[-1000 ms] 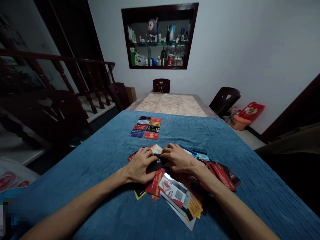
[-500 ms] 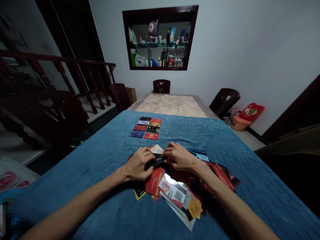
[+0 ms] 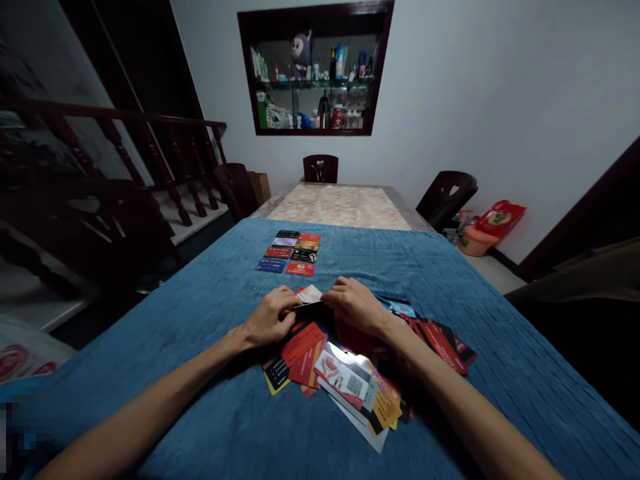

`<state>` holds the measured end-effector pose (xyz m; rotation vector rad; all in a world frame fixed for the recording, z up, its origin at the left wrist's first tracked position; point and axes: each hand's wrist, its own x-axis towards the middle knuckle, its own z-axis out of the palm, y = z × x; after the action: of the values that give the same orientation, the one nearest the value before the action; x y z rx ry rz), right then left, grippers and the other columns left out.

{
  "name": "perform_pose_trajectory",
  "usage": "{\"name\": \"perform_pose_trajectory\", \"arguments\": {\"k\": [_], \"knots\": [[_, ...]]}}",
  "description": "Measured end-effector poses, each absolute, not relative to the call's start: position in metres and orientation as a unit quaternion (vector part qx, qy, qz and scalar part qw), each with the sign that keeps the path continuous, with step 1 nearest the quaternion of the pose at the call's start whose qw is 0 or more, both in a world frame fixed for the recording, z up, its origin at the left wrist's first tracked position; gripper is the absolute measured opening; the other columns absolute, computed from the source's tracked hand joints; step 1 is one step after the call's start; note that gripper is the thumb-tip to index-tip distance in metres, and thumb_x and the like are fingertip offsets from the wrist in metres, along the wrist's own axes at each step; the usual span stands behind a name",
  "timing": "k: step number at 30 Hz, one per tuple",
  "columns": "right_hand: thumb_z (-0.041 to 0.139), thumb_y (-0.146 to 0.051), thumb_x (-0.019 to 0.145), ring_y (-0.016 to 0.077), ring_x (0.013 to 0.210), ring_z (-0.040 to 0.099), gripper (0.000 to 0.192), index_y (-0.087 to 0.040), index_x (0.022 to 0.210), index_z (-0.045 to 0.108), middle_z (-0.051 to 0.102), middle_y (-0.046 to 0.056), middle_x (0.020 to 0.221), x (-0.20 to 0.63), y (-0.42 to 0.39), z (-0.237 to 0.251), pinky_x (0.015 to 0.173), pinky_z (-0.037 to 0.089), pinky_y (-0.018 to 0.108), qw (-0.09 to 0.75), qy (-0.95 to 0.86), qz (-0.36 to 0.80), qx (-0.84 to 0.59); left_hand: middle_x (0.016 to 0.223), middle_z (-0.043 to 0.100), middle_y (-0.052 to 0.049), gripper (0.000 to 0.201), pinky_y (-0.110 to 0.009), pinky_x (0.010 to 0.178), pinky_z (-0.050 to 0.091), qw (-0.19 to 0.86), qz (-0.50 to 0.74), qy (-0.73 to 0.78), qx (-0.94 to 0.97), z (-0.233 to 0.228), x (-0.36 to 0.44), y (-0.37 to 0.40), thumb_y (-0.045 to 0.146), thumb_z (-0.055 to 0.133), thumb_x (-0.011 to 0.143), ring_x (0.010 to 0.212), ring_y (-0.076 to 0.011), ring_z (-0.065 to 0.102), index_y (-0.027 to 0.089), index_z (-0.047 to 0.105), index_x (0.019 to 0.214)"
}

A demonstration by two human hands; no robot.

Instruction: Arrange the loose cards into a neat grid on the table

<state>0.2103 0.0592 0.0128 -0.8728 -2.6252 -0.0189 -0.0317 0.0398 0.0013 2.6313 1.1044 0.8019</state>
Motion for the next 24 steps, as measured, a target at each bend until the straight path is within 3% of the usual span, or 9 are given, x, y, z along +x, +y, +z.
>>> {"name": "perform_pose_trajectory", "arguments": {"k": [9, 17, 24], "knots": [[0.044, -0.014, 0.094, 0.0214, 0.091, 0.056, 0.031, -0.019, 0.115, 0.066, 0.071, 0.010, 0.098, 0.209, 0.061, 0.002, 0.077, 0.042, 0.033, 0.198, -0.915, -0.026, -0.351, 0.081, 0.066, -0.006, 0.024, -0.032, 0.078, 0.049, 0.111, 0.285, 0.385, 0.871, -0.001, -0.035, 0.047, 0.005, 0.048, 0.079, 0.082, -0.0192, 0.058, 0.016, 0.069, 0.085], [0.045, -0.009, 0.091, 0.0208, 0.085, 0.056, 0.033, -0.018, 0.118, 0.062, 0.069, 0.009, 0.093, 0.205, 0.059, -0.002, 0.073, 0.041, 0.032, 0.236, -0.901, -0.085, -0.355, 0.103, 0.070, -0.008, 0.042, -0.035, 0.088, 0.051, 0.126, 0.326, 0.372, 0.860, -0.013, -0.038, 0.053, 0.001, 0.049, 0.078, 0.094, -0.0203, 0.060, 0.014, 0.064, 0.114], [0.043, -0.008, 0.090, 0.0208, 0.086, 0.056, 0.032, -0.018, 0.114, 0.062, 0.070, 0.008, 0.093, 0.203, 0.060, -0.007, 0.077, 0.040, 0.033, 0.247, -0.899, -0.116, -0.342, 0.096, 0.071, -0.007, 0.031, -0.036, 0.085, 0.052, 0.111, 0.339, 0.372, 0.857, -0.013, -0.039, 0.054, 0.003, 0.051, 0.080, 0.091, -0.0200, 0.062, 0.016, 0.067, 0.103]]}}
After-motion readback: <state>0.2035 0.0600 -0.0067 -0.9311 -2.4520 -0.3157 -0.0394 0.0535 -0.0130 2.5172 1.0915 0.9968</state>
